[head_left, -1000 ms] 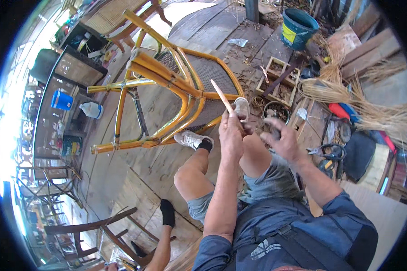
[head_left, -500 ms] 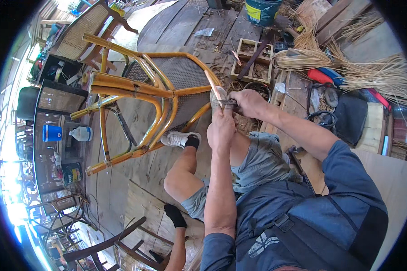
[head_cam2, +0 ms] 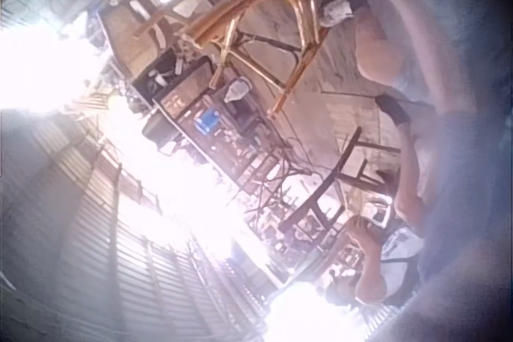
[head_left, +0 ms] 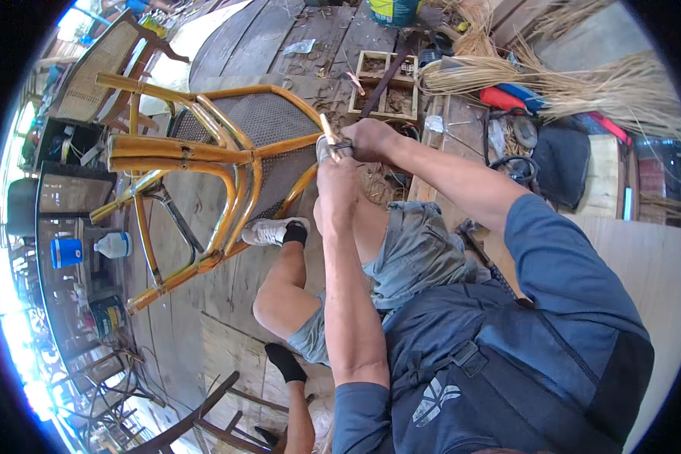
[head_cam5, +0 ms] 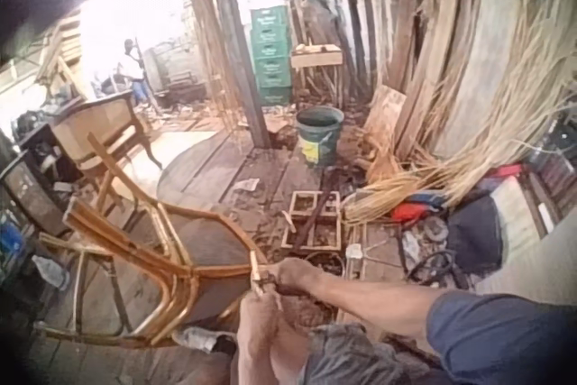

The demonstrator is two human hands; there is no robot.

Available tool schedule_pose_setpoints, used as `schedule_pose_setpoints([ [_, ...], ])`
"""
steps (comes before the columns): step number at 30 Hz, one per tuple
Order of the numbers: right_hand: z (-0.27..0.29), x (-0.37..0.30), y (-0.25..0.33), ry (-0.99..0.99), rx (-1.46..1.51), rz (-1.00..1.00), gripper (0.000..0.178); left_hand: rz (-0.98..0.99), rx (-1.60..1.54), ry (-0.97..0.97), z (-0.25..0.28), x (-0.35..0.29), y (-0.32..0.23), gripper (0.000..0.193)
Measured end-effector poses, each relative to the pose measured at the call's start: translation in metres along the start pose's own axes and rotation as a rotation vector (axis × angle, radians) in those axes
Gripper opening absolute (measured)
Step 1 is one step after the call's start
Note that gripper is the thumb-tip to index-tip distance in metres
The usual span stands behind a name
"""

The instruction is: Repairing a bamboo chair by cleaning and applying bindings to the joints.

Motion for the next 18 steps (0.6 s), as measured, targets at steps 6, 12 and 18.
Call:
schedule_pose_setpoints([
  [6,0.013,0.002,-0.185,-0.111,0.347,-0.537,0.021,-0.062,-0.165,0.126,0.014,-0.059,-0.004,0.014],
  [12,0.059,-0.031,-0.099,-0.170,0.206,-0.385,0.022,0.450,-0.771,0.100,0.014,-0.049,-0.002,0.010],
  [18,0.036,-0.036,0.045,-0.176,0.135,0.217,0.014,0.438,-0.686,0.074,0.008,-0.040,-0.002,0.013],
])
Point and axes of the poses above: each hand's wrist, its own x-axis towards the middle knuckle, its own z-axis out of the back of the hand, y = z × x, the point moved 7 cm from there along x, towards the middle knuckle, and after that the axes turned 6 degrees about -x, right-handed, at the moved point
